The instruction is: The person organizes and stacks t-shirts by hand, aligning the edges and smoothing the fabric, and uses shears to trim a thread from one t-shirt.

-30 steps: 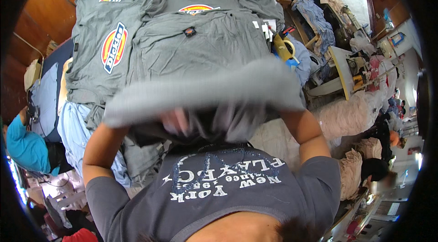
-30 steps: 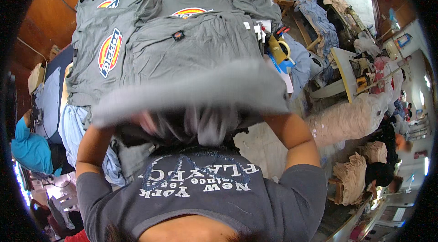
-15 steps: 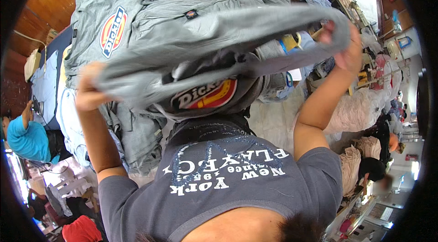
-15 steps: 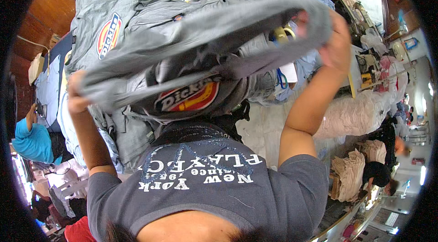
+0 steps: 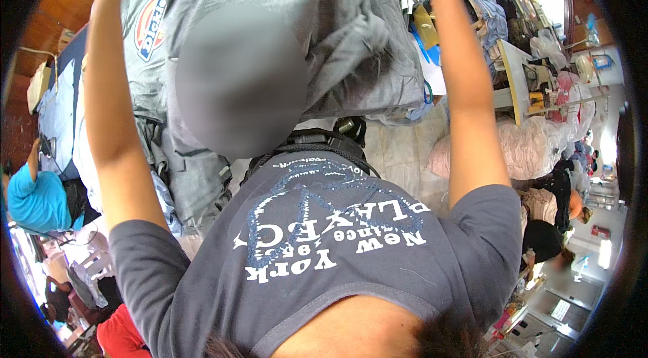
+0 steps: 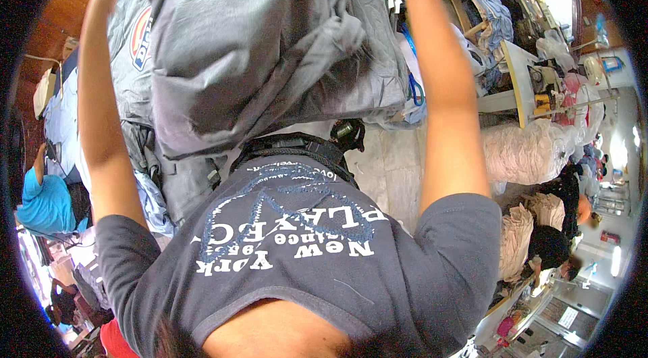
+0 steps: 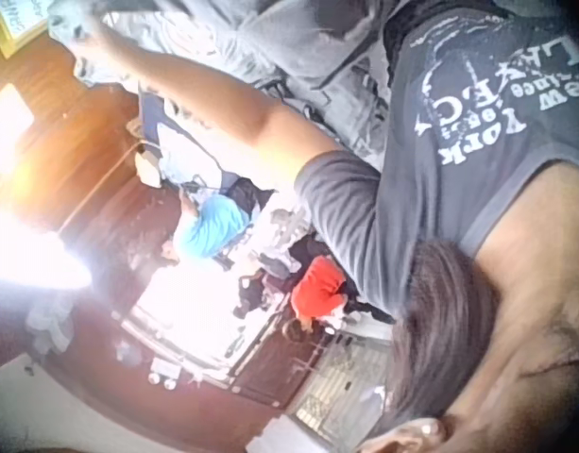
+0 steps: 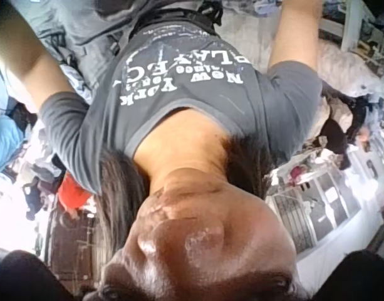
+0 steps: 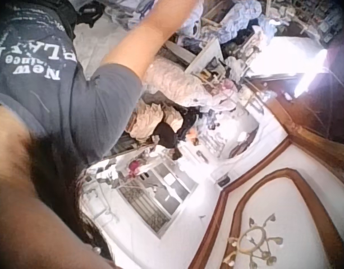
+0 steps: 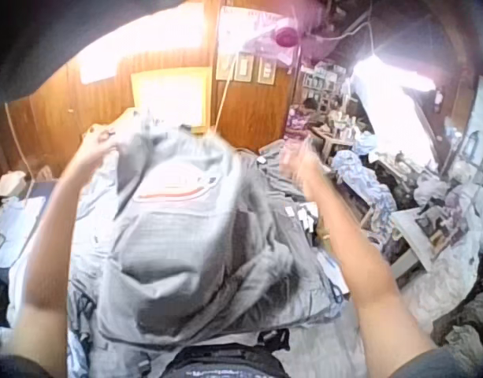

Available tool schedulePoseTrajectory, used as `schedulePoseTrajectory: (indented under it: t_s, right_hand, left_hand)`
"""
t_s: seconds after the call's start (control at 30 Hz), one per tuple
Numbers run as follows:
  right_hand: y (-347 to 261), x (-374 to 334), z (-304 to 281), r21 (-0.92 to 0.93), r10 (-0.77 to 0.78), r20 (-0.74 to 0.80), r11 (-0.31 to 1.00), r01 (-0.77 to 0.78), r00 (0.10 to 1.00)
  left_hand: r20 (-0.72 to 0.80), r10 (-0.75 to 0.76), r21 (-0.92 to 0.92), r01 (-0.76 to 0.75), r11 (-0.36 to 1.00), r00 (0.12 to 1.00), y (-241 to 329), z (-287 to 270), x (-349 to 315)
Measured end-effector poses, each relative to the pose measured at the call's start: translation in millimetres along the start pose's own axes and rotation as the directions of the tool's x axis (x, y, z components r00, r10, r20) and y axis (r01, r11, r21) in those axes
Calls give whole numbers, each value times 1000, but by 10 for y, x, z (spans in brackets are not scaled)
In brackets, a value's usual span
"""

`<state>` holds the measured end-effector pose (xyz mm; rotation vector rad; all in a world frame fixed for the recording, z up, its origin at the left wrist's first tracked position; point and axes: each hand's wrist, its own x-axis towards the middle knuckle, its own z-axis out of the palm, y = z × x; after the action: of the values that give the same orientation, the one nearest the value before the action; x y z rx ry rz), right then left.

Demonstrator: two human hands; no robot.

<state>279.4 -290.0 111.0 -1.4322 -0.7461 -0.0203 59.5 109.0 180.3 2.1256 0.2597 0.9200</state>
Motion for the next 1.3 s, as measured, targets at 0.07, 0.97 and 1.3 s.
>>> schedulePoseTrajectory:
  t_s: [0.07, 0.97, 1.3]
  right_hand:
    - [34, -858, 422, -250, 68, 354, 968, 24, 933]
    - [-910, -699, -284, -24, -50, 231, 998, 57, 972]
    - [-1821, -1019, -390, 502, -35, 209, 862, -77, 977]
  left_hand:
    - [35, 338, 375, -326, 868, 940, -427, -164, -718]
    - [71, -9, -705, 57, 707, 997, -29, -881, -2268]
    - [-38, 170, -129, -173, 976, 985, 473, -1002, -1464]
